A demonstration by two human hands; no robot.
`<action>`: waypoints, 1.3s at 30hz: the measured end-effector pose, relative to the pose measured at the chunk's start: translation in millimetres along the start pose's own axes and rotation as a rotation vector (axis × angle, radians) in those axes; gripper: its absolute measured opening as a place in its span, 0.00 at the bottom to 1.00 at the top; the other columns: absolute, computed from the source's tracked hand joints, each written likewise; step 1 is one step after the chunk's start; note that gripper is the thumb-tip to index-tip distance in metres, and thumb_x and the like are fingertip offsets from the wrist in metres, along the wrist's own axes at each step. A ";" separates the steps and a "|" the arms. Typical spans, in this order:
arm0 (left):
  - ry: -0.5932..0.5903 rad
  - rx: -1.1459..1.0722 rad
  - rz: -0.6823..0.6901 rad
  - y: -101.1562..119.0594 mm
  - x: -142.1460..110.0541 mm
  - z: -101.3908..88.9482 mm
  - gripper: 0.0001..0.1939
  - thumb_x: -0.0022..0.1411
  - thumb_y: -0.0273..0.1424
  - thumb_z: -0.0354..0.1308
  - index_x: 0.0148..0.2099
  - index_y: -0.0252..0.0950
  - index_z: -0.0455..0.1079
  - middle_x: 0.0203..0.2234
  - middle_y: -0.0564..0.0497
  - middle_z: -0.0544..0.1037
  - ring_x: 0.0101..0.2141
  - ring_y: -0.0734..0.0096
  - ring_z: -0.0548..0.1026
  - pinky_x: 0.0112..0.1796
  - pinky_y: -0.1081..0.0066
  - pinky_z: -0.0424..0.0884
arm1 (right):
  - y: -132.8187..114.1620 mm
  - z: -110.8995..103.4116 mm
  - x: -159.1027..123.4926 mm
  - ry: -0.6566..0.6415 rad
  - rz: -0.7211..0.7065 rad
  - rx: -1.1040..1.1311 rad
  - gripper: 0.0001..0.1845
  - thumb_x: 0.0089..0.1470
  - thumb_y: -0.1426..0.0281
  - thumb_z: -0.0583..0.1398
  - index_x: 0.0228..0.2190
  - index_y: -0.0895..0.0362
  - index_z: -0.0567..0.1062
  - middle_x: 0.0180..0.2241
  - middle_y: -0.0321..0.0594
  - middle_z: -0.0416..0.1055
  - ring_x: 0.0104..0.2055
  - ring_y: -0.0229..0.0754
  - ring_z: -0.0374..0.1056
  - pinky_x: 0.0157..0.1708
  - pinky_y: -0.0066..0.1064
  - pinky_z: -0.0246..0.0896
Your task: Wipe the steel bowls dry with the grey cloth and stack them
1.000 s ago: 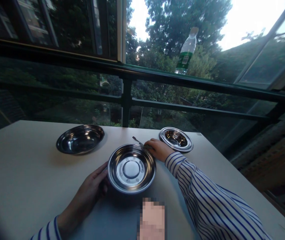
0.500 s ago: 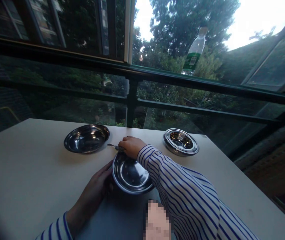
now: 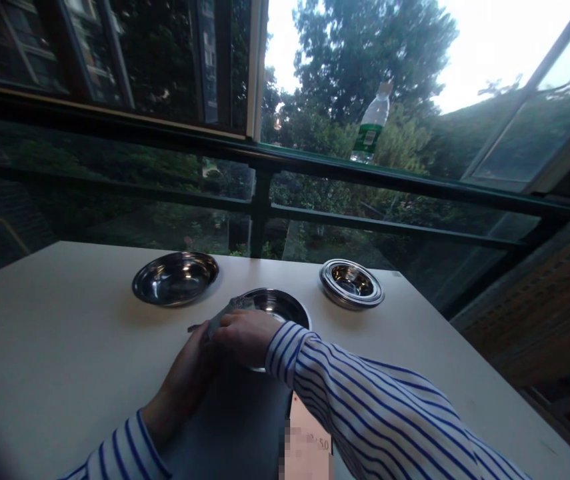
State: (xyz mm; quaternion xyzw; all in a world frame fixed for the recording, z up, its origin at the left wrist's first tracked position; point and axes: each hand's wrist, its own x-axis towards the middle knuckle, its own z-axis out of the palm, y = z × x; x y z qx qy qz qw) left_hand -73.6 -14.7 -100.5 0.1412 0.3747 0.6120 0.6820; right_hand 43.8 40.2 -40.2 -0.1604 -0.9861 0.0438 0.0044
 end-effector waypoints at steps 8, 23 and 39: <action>0.047 0.139 -0.023 2.2 -1.4 -5.8 0.12 0.60 0.34 0.49 0.37 0.32 0.69 0.13 0.55 0.71 0.15 0.79 0.66 0.18 0.80 0.59 | -2.6 -26.1 -50.0 0.102 0.100 0.166 0.12 0.51 0.76 0.56 0.39 0.58 0.74 0.37 0.46 0.71 0.37 0.43 0.66 0.37 0.33 0.60; 0.060 0.320 0.047 1.9 -4.7 -11.2 0.12 0.56 0.36 0.54 0.38 0.33 0.68 0.16 0.55 0.71 0.17 0.77 0.67 0.20 0.77 0.62 | 29.9 -13.0 -118.5 0.846 0.702 0.921 0.16 0.46 0.62 0.61 0.36 0.58 0.75 0.33 0.40 0.74 0.36 0.41 0.69 0.38 0.33 0.64; 0.039 0.405 0.117 6.2 -11.8 -2.7 0.12 0.50 0.38 0.59 0.30 0.34 0.68 0.17 0.56 0.68 0.19 0.77 0.65 0.20 0.76 0.61 | 14.1 52.6 -197.8 1.257 0.986 1.391 0.19 0.36 0.63 0.68 0.34 0.55 0.74 0.31 0.37 0.74 0.32 0.40 0.70 0.33 0.31 0.67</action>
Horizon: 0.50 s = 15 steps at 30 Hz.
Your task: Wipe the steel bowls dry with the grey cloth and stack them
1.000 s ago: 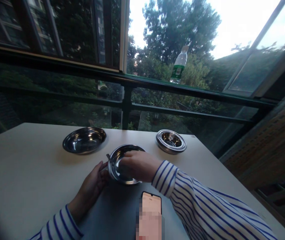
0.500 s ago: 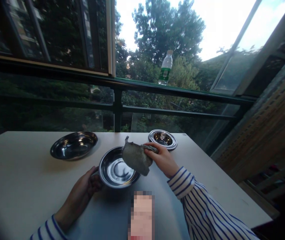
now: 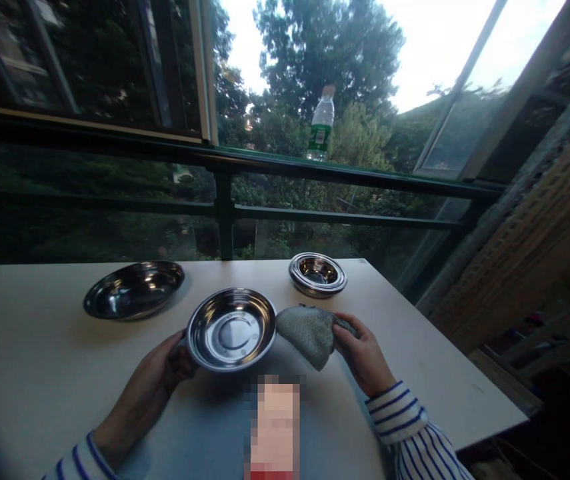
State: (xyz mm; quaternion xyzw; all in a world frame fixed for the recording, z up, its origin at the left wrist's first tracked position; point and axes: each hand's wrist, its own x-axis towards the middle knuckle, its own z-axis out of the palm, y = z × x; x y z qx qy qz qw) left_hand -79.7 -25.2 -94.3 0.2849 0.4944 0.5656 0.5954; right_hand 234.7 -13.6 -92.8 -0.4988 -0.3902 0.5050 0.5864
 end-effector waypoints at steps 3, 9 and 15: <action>0.001 0.007 0.004 0.6 -0.3 0.6 0.12 0.49 0.39 0.59 0.28 0.34 0.66 0.17 0.56 0.67 0.19 0.77 0.64 0.20 0.76 0.60 | 5.9 -10.6 -2.9 0.029 0.009 0.017 0.18 0.38 0.64 0.68 0.34 0.54 0.74 0.31 0.36 0.74 0.32 0.40 0.70 0.32 0.29 0.67; -0.013 0.030 0.010 0.5 -0.3 1.8 0.12 0.50 0.39 0.59 0.28 0.34 0.67 0.17 0.57 0.66 0.19 0.78 0.63 0.20 0.76 0.60 | 19.3 -13.2 -5.5 0.028 0.009 0.027 0.17 0.38 0.64 0.67 0.33 0.54 0.72 0.31 0.35 0.73 0.34 0.40 0.71 0.36 0.32 0.68; -0.050 0.058 0.008 -1.9 -0.6 3.6 0.11 0.53 0.39 0.57 0.30 0.35 0.67 0.18 0.57 0.66 0.20 0.79 0.62 0.21 0.77 0.59 | 33.5 -6.5 -5.1 -0.045 0.026 -0.067 0.16 0.40 0.61 0.64 0.32 0.53 0.69 0.31 0.35 0.73 0.35 0.42 0.71 0.39 0.36 0.67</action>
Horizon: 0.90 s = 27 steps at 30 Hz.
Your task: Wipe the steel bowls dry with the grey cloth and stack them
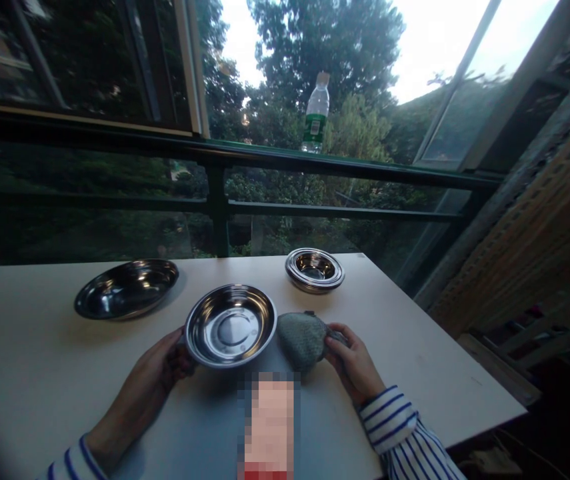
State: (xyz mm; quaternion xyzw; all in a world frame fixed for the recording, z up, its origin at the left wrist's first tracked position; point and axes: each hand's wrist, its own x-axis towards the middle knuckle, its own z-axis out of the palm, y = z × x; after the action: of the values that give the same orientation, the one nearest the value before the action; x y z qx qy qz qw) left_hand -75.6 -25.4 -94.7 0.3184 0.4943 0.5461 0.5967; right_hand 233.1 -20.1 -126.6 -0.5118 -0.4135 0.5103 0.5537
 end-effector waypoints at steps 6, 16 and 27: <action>0.014 0.048 0.015 -4.2 1.8 0.0 0.13 0.53 0.39 0.56 0.34 0.34 0.68 0.18 0.57 0.67 0.20 0.78 0.63 0.21 0.77 0.60 | -8.2 -18.2 -2.1 -0.034 -0.008 -0.316 0.14 0.40 0.64 0.63 0.32 0.56 0.73 0.32 0.40 0.74 0.37 0.47 0.70 0.43 0.41 0.63; 0.137 0.166 -0.042 -4.6 9.7 1.9 0.19 0.54 0.39 0.54 0.45 0.33 0.70 0.24 0.51 0.73 0.23 0.74 0.69 0.20 0.76 0.63 | -56.3 -6.0 9.8 -0.125 -0.396 -1.171 0.22 0.55 0.64 0.47 0.44 0.59 0.73 0.43 0.47 0.72 0.44 0.47 0.68 0.43 0.40 0.62; 0.086 0.111 -0.096 0.4 6.0 0.4 0.22 0.57 0.33 0.53 0.54 0.36 0.62 0.28 0.49 0.74 0.23 0.71 0.73 0.19 0.76 0.64 | -52.7 79.6 61.8 -0.478 -0.231 -1.364 0.11 0.58 0.68 0.54 0.30 0.60 0.73 0.31 0.40 0.72 0.35 0.39 0.68 0.38 0.34 0.63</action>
State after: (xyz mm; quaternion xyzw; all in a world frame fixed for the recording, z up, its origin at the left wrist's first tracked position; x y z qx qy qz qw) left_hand -75.8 -19.4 -95.6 0.3033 0.5635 0.5018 0.5819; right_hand 171.1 54.9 -67.8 -0.5708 -0.8002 0.1752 0.0567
